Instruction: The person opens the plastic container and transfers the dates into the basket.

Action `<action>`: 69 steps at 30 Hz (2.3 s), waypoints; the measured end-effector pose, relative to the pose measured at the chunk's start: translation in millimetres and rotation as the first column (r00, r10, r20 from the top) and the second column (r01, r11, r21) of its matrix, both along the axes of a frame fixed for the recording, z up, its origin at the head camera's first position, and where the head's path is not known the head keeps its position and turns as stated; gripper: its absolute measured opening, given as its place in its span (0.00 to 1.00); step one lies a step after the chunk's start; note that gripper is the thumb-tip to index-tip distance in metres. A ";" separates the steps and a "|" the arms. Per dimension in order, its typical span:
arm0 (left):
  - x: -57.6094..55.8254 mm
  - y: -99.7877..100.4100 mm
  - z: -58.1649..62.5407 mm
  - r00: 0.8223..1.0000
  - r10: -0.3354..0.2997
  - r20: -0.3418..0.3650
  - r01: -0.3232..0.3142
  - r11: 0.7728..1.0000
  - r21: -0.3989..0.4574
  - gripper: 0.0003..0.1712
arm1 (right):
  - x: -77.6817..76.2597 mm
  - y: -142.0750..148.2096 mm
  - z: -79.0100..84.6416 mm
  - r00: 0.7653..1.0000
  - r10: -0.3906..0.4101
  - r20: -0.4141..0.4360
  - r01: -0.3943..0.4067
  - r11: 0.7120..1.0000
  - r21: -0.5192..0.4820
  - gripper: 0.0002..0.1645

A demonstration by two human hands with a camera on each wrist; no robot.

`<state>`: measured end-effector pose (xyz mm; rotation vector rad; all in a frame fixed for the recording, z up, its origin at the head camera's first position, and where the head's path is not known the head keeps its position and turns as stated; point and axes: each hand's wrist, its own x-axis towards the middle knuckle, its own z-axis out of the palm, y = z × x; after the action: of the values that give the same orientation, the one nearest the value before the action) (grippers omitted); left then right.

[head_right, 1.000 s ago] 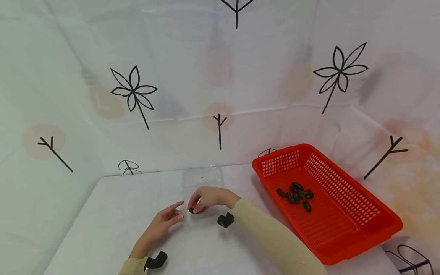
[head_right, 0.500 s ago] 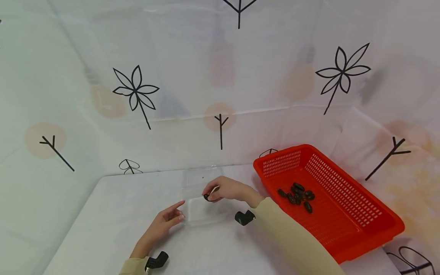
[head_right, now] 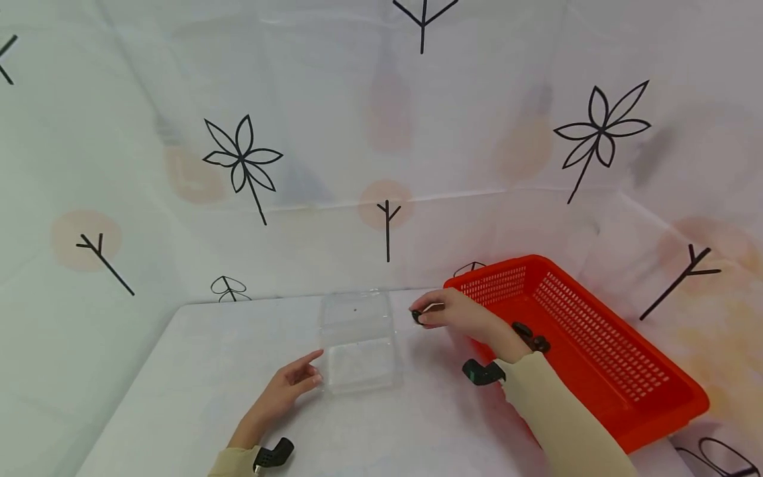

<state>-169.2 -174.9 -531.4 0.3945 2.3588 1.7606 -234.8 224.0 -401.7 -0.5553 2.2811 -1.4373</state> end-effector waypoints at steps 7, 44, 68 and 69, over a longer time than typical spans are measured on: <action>-1.1 0.7 -3.4 1.000 -0.009 -0.030 0.008 1.000 -0.016 0.31 | 16.8 65.3 0.5 0.988 -0.155 -0.020 0.155 0.987 0.027 0.23; -3.4 -1.5 -1.0 1.000 -0.017 -0.026 0.017 1.000 -0.010 0.31 | 33.2 170.5 -39.4 0.947 -0.309 -0.084 0.320 0.917 0.238 0.30; 7.7 4.7 30.5 0.998 0.001 -0.055 -0.005 0.998 -0.061 0.29 | 35.8 163.7 -24.0 0.930 -0.346 -0.121 0.364 0.908 0.207 0.33; 5.7 4.1 26.6 0.997 0.010 -0.073 -0.015 0.998 -0.069 0.29 | 35.9 162.4 -22.2 0.929 -0.349 -0.123 0.368 0.908 0.202 0.33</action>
<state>-163.6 -170.8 -504.8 0.4419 2.4693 1.6922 -198.9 386.4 -424.0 -0.1308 2.6727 -1.3034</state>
